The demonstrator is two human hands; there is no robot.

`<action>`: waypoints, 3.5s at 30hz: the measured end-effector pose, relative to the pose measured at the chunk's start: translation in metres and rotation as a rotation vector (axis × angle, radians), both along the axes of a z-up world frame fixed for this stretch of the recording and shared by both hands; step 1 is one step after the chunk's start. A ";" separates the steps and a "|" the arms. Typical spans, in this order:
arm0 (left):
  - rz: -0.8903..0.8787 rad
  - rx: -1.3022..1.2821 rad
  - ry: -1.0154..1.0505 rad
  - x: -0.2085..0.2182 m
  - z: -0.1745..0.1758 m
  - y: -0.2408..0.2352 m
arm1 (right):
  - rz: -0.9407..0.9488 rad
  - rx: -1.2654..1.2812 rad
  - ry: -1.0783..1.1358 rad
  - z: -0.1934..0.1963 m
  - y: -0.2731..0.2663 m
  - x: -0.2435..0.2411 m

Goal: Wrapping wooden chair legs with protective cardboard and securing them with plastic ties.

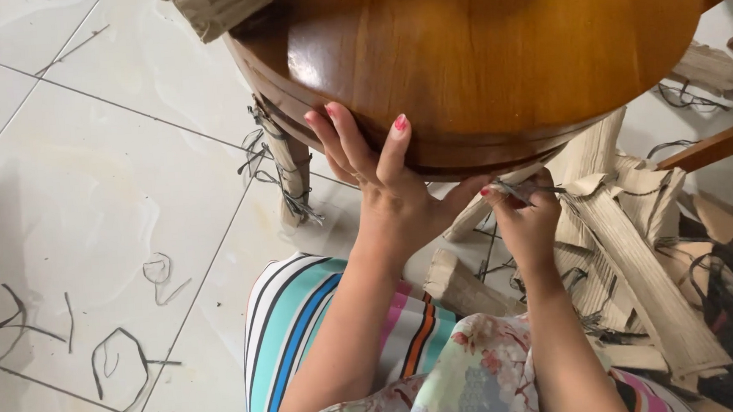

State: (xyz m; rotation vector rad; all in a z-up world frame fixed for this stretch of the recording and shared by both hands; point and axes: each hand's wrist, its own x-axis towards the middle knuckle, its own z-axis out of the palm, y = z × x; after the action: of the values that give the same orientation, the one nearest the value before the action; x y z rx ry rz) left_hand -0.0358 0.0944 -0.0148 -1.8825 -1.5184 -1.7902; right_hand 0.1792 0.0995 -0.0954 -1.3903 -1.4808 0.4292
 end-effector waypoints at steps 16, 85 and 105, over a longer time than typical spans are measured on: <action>-0.099 -0.052 -0.020 0.025 -0.017 -0.030 | -0.138 -0.477 0.009 0.020 -0.001 -0.004; -0.355 -1.358 0.142 -0.003 -0.064 0.044 | -0.135 -0.265 0.726 -0.038 0.022 0.062; -0.483 -1.022 0.091 0.045 -0.180 0.075 | 0.048 -0.997 1.034 -0.141 0.071 0.091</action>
State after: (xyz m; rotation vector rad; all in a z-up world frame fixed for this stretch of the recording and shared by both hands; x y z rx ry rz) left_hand 0.0087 0.1690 -0.1946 -2.9089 -2.3551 -1.0208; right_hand 0.2703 0.1708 -0.2364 -1.4341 -0.3865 1.7633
